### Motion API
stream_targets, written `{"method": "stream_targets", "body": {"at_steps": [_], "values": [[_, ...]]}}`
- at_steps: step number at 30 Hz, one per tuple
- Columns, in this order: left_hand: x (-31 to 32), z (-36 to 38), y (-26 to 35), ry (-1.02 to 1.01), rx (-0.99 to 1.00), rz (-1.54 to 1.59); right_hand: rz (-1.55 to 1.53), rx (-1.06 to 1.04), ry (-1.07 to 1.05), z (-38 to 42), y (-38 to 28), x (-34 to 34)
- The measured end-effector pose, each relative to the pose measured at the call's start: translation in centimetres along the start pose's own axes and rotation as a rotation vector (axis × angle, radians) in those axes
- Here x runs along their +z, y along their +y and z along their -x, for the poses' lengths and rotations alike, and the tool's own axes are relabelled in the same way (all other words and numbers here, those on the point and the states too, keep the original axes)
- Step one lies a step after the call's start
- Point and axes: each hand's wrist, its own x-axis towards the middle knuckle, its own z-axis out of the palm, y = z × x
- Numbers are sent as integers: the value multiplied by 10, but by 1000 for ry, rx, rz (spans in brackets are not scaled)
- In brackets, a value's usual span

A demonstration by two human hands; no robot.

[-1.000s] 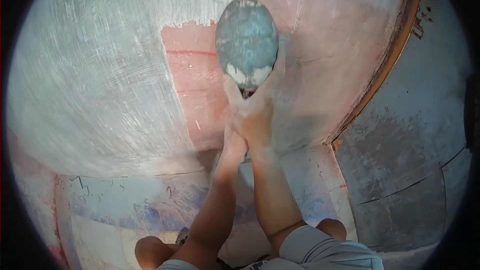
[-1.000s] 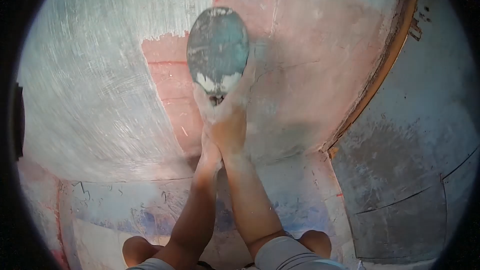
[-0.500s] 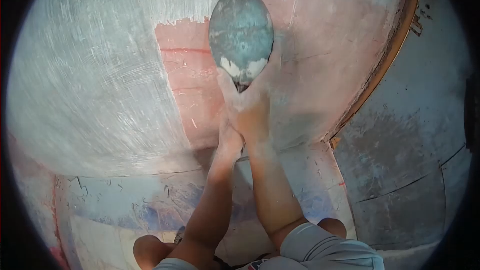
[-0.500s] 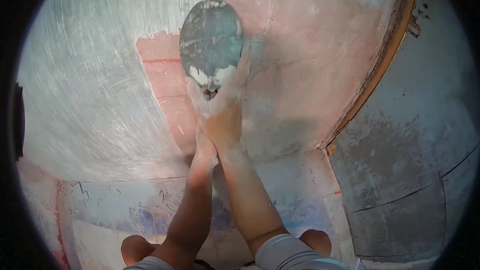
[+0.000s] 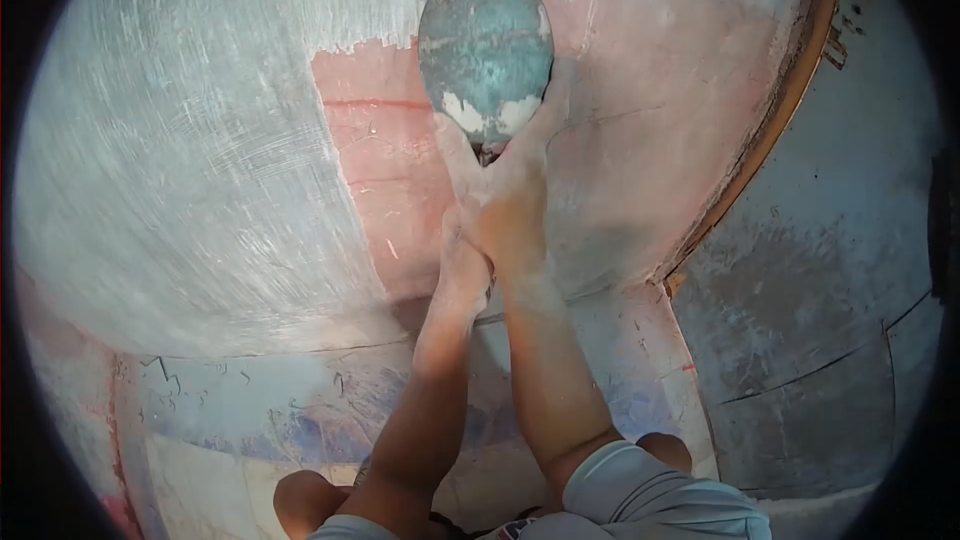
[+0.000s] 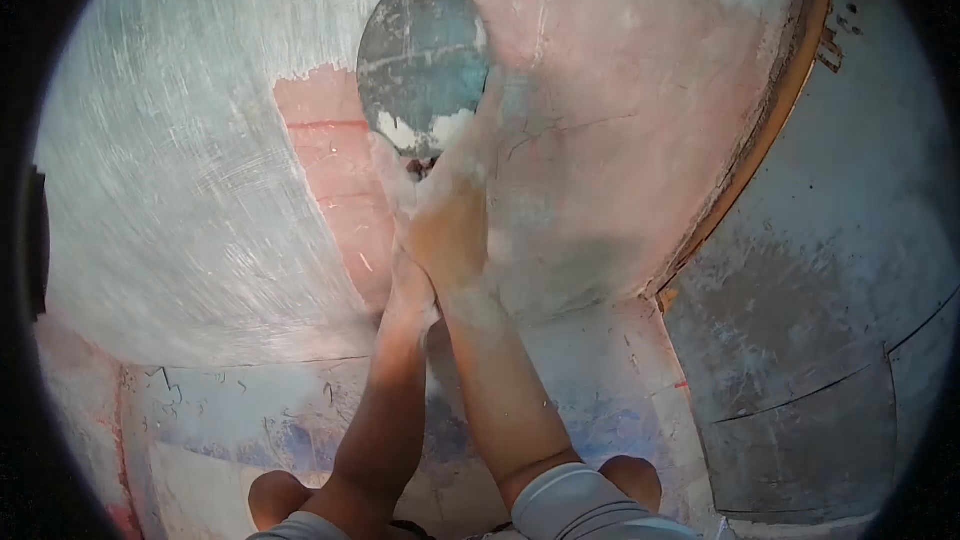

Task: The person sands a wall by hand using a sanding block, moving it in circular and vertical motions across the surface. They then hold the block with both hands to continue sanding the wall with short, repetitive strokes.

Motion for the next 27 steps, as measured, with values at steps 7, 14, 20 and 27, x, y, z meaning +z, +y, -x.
{"method": "stream_targets", "body": {"at_steps": [7,14,20,27], "values": [[-45,24,-56,-78,294,-330,101,32,-7,53,15,-12],[-61,-18,-44,-10,357,-907,-58,139,-38,-6,-28,-12],[-61,-28,-48,79,614,-1537,23,68,-14,29,8,-7],[-36,11,-52,17,201,-579,81,87,-55,20,-17,-18]]}}
